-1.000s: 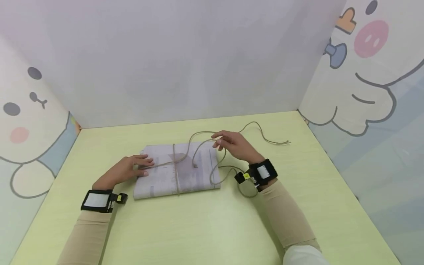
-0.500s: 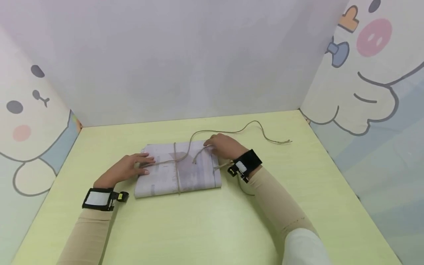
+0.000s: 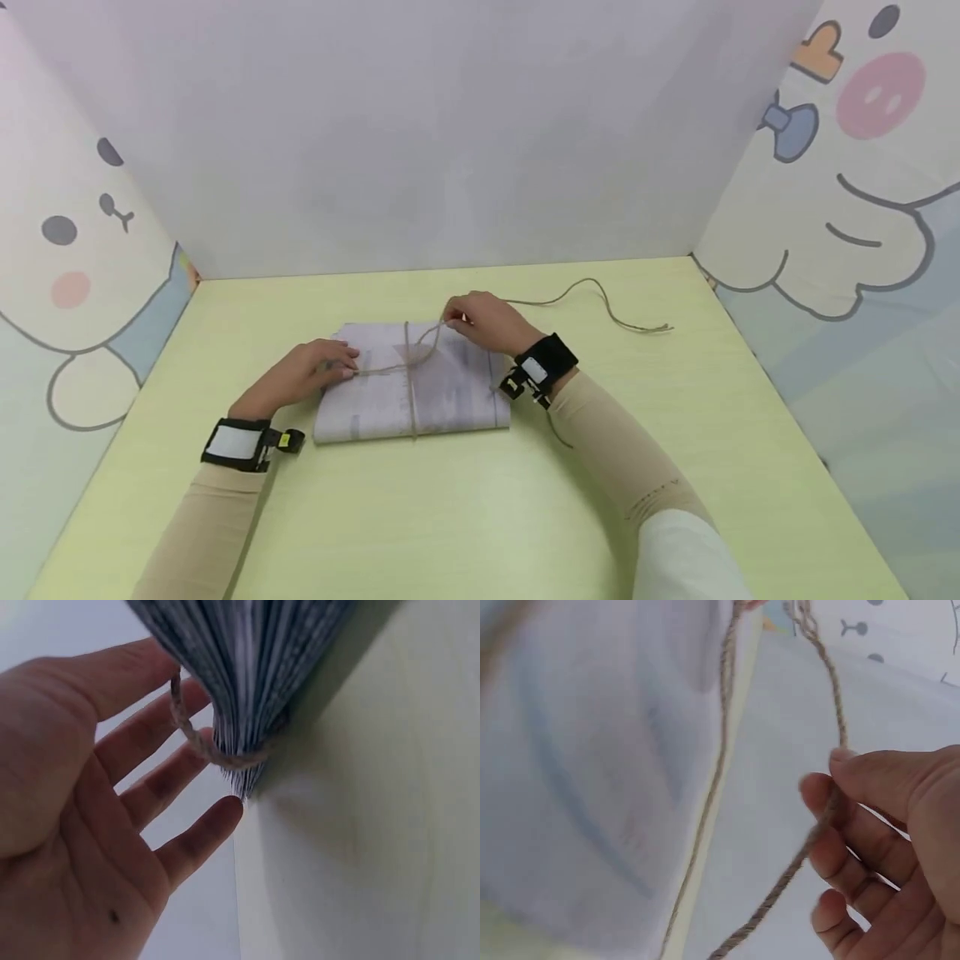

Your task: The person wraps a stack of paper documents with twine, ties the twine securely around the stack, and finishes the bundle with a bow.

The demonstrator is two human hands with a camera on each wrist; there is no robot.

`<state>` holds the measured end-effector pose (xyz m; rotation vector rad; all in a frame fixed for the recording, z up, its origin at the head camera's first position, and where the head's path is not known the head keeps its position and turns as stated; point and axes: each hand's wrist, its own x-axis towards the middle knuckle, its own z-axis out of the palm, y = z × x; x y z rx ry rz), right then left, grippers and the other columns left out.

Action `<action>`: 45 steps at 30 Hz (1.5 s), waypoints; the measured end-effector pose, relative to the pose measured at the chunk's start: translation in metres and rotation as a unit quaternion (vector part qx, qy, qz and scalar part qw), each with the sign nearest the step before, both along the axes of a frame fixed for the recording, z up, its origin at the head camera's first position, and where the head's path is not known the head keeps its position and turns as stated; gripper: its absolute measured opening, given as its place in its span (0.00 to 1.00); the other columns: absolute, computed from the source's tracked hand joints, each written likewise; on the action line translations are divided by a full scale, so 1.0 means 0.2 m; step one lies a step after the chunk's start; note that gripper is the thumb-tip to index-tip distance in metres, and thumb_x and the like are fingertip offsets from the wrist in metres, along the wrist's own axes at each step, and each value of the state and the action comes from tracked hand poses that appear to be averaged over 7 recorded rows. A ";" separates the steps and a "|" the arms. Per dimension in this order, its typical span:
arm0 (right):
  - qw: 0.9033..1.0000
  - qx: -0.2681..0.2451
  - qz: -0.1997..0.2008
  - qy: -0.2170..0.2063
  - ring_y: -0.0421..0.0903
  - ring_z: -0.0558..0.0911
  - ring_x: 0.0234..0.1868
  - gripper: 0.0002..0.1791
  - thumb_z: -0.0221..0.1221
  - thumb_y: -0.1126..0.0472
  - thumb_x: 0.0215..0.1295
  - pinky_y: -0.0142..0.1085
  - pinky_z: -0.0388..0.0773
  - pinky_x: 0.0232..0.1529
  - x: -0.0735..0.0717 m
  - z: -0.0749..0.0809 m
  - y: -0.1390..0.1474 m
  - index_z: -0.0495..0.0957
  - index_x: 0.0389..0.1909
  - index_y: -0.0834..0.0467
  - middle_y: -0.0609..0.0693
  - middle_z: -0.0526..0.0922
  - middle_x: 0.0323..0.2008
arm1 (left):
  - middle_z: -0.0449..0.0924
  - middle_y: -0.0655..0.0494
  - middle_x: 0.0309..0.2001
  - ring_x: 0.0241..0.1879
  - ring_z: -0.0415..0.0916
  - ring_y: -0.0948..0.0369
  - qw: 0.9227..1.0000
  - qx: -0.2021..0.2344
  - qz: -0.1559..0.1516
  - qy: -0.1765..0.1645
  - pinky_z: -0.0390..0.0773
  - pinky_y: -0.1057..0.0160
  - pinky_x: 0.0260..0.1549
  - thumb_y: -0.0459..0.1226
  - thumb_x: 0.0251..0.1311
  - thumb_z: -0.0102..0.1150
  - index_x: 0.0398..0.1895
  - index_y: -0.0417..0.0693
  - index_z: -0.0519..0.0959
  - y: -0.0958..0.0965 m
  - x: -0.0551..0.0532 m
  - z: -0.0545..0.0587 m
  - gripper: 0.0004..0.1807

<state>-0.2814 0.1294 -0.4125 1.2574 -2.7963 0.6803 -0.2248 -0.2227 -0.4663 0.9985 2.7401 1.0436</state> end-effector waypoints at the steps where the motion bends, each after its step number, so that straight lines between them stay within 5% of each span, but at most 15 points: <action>1: 1.000 -0.004 0.007 0.009 0.44 0.80 0.40 0.06 0.59 0.64 0.74 0.40 0.76 0.45 -0.01 0.01 -0.03 0.84 0.44 0.61 0.49 0.85 0.39 | 0.84 0.42 0.53 0.63 0.73 0.42 1.000 0.003 0.001 -0.002 0.67 0.42 0.64 0.30 0.65 0.65 0.39 0.43 0.88 0.00 0.00 0.00 0.04; 17: 0.989 0.108 0.080 0.068 0.49 0.80 0.46 0.09 0.59 0.65 0.74 0.40 0.74 0.53 -0.15 0.06 -0.40 0.87 0.46 0.57 0.50 0.86 0.42 | 0.84 0.45 0.53 0.61 0.75 0.44 1.000 0.001 0.006 -0.002 0.68 0.43 0.63 0.32 0.65 0.66 0.39 0.45 0.89 0.01 -0.01 0.00 0.04; 30: 0.956 0.239 0.107 0.130 0.48 0.77 0.46 0.09 0.57 0.64 0.76 0.44 0.72 0.49 -0.10 0.08 -0.51 0.86 0.44 0.49 0.47 0.83 0.42 | 0.85 0.45 0.51 0.60 0.76 0.44 1.000 0.003 0.013 -0.010 0.69 0.43 0.62 0.31 0.65 0.65 0.38 0.44 0.88 0.02 0.02 0.03 0.04; 38: 0.941 0.297 0.110 0.115 0.47 0.75 0.48 0.13 0.59 0.69 0.73 0.42 0.68 0.49 -0.09 0.06 -0.54 0.86 0.42 0.47 0.46 0.81 0.43 | 0.84 0.45 0.52 0.60 0.75 0.44 1.000 0.003 0.018 -0.020 0.69 0.42 0.62 0.31 0.66 0.65 0.39 0.45 0.88 0.02 0.01 0.02 0.04; 45: 0.939 0.303 0.134 0.092 0.47 0.75 0.46 0.11 0.59 0.64 0.75 0.43 0.67 0.48 -0.06 0.03 -0.54 0.86 0.36 0.47 0.45 0.82 0.42 | 0.84 0.46 0.52 0.59 0.76 0.46 1.000 0.001 0.014 -0.010 0.70 0.44 0.61 0.31 0.66 0.65 0.39 0.45 0.88 0.01 0.00 0.02 0.04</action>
